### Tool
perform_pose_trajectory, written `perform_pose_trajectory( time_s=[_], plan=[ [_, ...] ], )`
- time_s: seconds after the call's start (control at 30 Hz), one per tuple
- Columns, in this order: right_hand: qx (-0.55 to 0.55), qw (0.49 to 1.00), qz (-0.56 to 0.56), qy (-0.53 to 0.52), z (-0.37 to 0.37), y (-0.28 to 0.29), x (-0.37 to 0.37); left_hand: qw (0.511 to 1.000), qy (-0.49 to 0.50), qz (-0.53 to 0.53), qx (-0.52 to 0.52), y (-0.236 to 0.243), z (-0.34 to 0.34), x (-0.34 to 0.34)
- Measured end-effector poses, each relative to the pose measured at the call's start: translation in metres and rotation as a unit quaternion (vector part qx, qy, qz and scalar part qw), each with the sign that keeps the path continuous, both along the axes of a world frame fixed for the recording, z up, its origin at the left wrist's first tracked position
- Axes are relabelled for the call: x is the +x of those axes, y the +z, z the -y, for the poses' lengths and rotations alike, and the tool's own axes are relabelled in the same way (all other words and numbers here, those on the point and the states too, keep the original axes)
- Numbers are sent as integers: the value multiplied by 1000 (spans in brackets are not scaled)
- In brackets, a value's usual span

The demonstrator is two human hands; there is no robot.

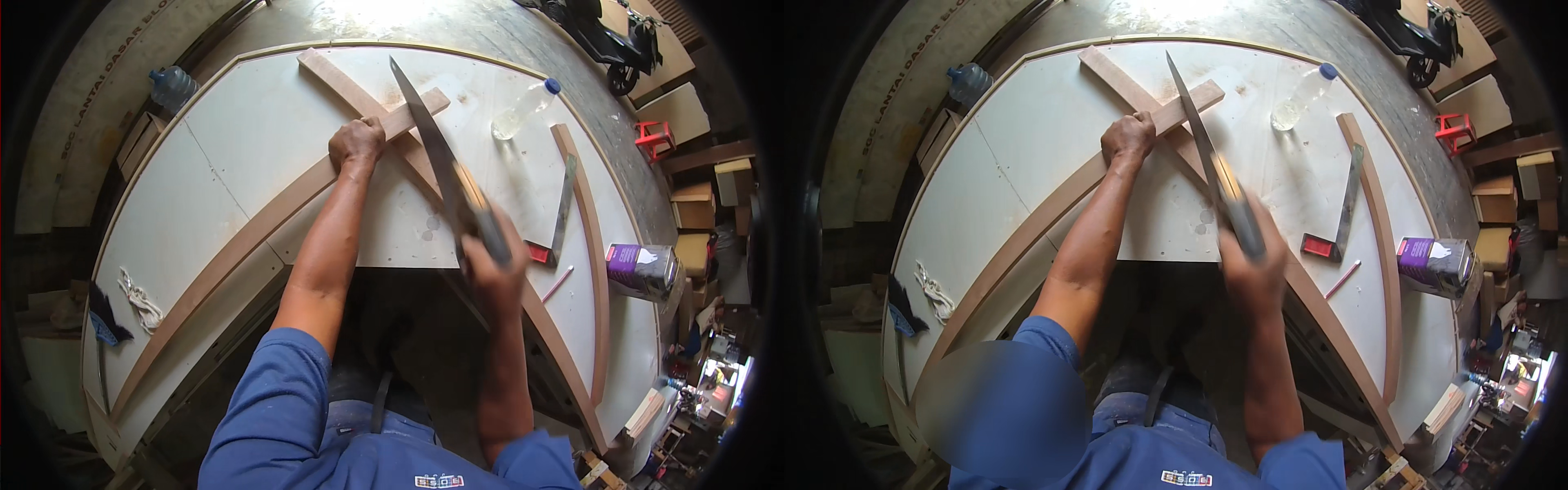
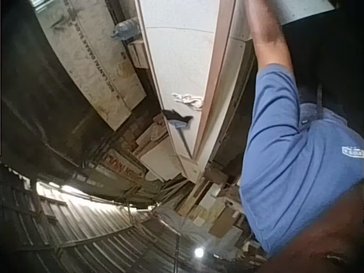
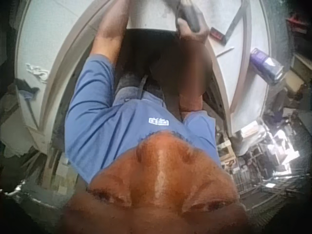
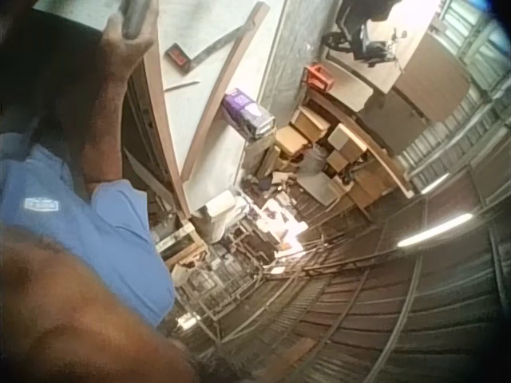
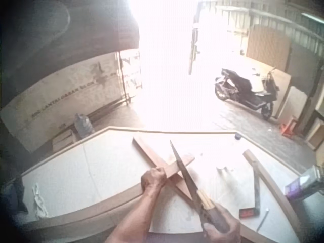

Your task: The person marks lines on wooden boards using a pencil and a try square, then saws one of the boards with a hand saw.

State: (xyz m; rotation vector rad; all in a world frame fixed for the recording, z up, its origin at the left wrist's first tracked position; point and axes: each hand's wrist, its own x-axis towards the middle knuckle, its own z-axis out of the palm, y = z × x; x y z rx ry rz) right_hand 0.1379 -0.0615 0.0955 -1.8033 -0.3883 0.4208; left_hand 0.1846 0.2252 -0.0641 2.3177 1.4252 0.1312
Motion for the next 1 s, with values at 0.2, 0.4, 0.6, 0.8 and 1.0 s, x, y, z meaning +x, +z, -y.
perform_pose_trajectory(
  time_s=[0.2, 0.4, 0.6, 0.8, 1.0],
  plan=[
    [-46, 997, -46, -35, 56, 31, -55, 1000, 7, -2, -28, -2, -2, 1],
    [64, 998, 1, 2, -39, -54, 34, 1000, 2, -1, -11, -1, -1, 0],
    [-24, 999, -16, -23, 74, -23, -56, 1000, -9, 1, -26, 0, -2, -1],
    [-33, 999, -1, -11, 48, -29, -36, 1000, -4, -2, -7, -5, -2, 1],
    [75, 997, -29, -9, -7, -80, 14, 1000, -14, -17, 5, -1, 4, -3]
  ],
)
